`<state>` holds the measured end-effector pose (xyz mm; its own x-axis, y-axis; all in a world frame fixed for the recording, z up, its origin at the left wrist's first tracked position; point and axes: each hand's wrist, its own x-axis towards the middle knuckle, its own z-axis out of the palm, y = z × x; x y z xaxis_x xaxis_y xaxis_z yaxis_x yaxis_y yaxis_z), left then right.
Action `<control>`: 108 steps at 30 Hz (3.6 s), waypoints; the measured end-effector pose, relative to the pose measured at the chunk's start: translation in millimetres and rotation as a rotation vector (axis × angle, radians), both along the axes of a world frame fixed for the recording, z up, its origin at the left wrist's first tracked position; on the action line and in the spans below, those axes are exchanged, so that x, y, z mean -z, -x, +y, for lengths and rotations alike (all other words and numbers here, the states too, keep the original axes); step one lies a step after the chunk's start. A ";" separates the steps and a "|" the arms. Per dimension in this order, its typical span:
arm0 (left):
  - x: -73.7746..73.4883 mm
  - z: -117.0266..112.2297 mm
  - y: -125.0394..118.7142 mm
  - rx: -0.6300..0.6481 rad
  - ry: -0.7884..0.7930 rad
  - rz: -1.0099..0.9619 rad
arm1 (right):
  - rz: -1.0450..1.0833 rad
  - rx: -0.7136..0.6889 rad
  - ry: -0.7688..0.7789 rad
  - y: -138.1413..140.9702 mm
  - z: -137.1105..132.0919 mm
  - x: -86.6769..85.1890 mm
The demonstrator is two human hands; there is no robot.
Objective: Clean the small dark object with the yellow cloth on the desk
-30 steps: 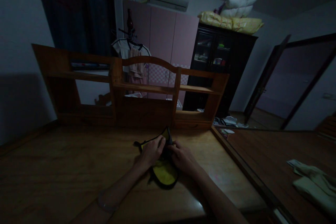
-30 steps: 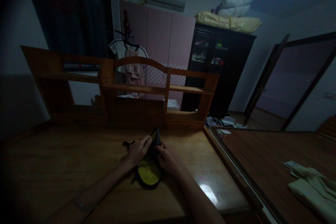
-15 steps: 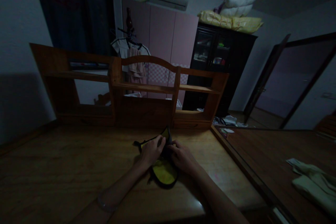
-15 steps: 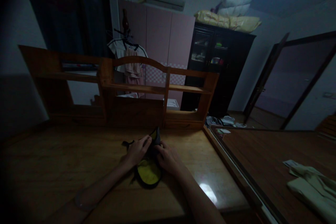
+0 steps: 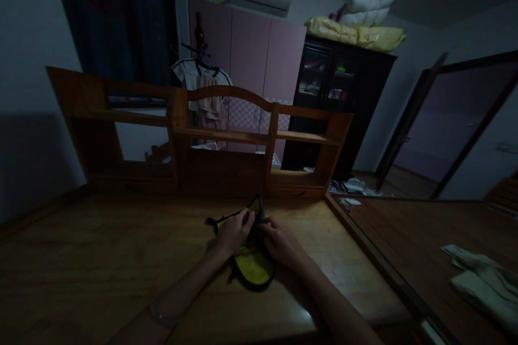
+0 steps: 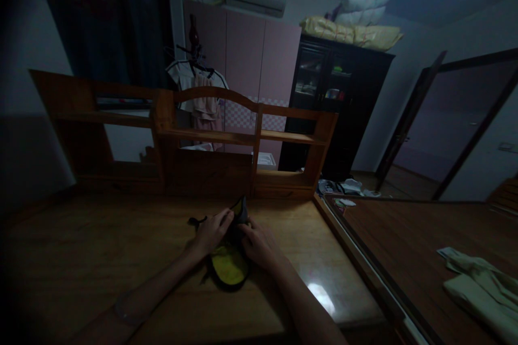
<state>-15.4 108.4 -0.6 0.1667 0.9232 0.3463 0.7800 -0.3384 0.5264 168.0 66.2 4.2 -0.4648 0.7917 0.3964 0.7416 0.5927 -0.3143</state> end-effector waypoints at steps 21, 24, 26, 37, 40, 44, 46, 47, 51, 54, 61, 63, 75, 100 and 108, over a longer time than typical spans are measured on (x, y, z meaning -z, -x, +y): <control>1.4 1.0 1.4 0.107 -0.018 -0.142 | -0.034 0.016 -0.040 -0.1 0.7 0.0; 3.0 -0.6 0.1 0.126 -0.027 -0.207 | -0.044 0.053 -0.048 -0.2 1.1 -0.9; 3.6 -1.8 -1.5 0.125 -0.019 -0.247 | -0.040 0.070 -0.048 -0.3 1.3 -2.1; 10.6 3.7 -8.1 0.216 0.002 -0.494 | -0.036 0.173 -0.007 -3.6 4.2 0.4; 11.6 5.0 -7.8 0.213 -0.023 -0.465 | -0.039 0.178 -0.016 -4.4 4.4 0.6; 9.5 5.0 -6.2 0.159 -0.079 -0.343 | -0.040 0.185 -0.009 -3.9 3.5 0.1; 7.1 3.1 -6.3 0.138 -0.084 -0.293 | -0.050 0.195 -0.009 -3.4 3.1 0.3; 5.6 1.6 -6.7 0.121 -0.084 -0.272 | -0.060 0.200 -0.011 -3.2 2.9 0.6; -0.4 -5.9 -10.1 0.070 -0.060 -0.229 | -0.097 0.174 -0.022 -2.2 3.1 1.9; -3.5 -9.6 -10.6 0.109 -0.038 -0.241 | -0.092 0.137 -0.051 -1.2 2.7 1.9; -1.7 -7.1 -7.6 0.116 -0.019 -0.207 | -0.095 0.109 -0.155 1.7 -1.6 -3.1; -0.1 -6.1 -7.9 0.072 -0.033 -0.176 | -0.122 0.078 -0.172 2.5 -2.2 -5.0; 4.0 -1.6 -6.3 0.065 -0.062 -0.192 | -0.088 0.012 -0.118 -2.0 2.7 -1.1; 4.4 -6.1 -7.7 0.126 -0.017 -0.061 | -0.120 -0.104 -0.235 4.4 9.2 6.3; 3.5 -7.8 -8.2 0.117 -0.028 -0.052 | -0.139 -0.132 -0.221 4.4 8.6 6.2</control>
